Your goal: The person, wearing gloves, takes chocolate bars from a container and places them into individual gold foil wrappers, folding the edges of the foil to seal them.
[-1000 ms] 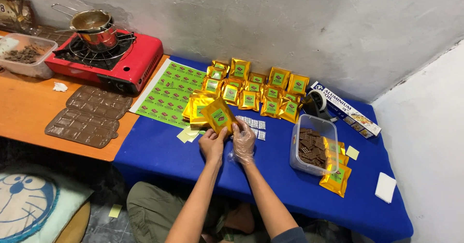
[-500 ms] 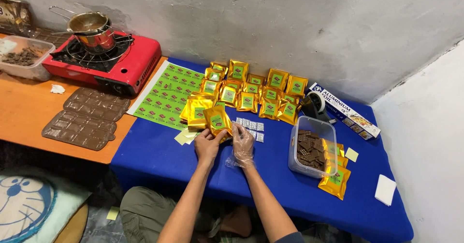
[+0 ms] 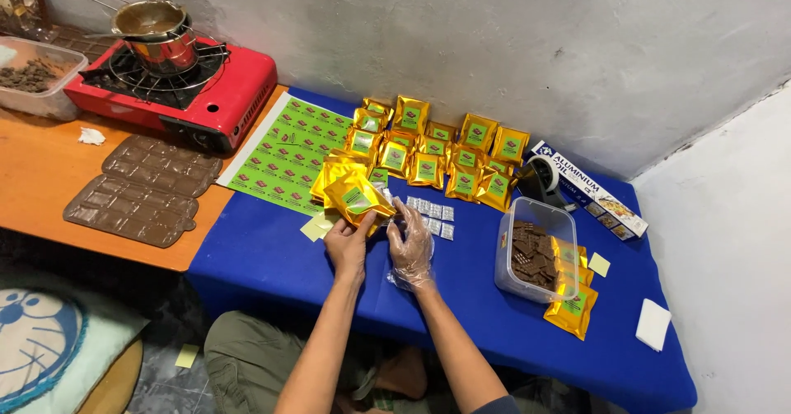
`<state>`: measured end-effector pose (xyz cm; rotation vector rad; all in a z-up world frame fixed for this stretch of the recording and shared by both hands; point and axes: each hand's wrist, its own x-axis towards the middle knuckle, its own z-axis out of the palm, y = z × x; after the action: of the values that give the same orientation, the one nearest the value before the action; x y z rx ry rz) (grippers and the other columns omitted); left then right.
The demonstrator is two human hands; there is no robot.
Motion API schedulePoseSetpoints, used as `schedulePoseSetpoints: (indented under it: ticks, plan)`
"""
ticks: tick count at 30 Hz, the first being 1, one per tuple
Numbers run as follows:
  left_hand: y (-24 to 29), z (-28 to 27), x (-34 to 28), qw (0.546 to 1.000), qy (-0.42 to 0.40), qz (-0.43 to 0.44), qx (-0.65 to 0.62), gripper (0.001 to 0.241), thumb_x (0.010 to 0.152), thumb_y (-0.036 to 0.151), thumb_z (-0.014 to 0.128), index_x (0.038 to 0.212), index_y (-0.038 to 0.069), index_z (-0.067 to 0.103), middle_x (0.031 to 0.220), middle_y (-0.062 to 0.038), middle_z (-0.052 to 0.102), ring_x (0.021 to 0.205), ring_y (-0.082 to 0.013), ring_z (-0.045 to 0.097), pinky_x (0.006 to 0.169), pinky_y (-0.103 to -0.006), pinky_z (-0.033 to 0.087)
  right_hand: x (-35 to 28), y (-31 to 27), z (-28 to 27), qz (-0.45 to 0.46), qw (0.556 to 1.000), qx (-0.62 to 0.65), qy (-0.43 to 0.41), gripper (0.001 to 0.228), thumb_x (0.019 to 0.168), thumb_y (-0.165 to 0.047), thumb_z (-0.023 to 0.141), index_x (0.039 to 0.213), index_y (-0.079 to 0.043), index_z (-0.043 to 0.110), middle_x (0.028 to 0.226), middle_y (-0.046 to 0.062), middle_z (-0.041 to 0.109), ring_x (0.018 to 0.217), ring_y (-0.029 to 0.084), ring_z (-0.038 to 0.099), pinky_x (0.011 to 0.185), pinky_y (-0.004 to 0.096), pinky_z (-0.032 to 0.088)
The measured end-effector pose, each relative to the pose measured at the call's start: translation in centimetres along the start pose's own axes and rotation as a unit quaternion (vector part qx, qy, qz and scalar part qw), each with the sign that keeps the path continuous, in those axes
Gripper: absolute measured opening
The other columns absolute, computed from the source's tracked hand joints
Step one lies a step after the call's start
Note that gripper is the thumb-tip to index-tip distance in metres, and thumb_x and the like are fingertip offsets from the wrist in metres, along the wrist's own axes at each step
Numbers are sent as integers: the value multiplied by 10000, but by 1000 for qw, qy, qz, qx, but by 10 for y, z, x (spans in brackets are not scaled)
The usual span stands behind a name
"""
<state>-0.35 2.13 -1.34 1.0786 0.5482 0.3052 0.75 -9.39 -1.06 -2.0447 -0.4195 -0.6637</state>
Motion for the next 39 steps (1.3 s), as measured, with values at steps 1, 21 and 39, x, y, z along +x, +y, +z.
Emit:
schedulePoseSetpoints:
  ticks: [1, 21, 39]
  plan:
    - [-1, 0, 1, 1000, -1, 0, -1, 586, 760, 199, 940, 1244, -27, 698, 968, -130, 769, 850, -158, 698, 756, -278, 602, 1, -1, -1, -1, 1000, -1, 0, 468, 886, -191, 623, 1344, -103, 661, 1139, 167, 692, 1062, 384, 672, 908, 472, 540]
    - [15, -1, -6, 992, 1, 1, 124, 348, 746, 361, 932, 852, 62, 791, 749, -60, 736, 730, -125, 664, 654, -288, 528, 1, -3, 2, 61, 996, 33, 51, 140, 888, -67, 731, 1005, -118, 789, 942, 101, 794, 921, 318, 750, 770, 381, 600]
    - [21, -5, 6, 985, -48, 5, 168, 420, 758, 311, 932, 993, -10, 798, 914, -166, 753, 899, -222, 702, 780, -361, 556, -3, 14, 3, 15, 1000, -8, 26, 350, 787, 54, 655, 1076, -111, 762, 862, 102, 736, 830, 347, 726, 724, 406, 595]
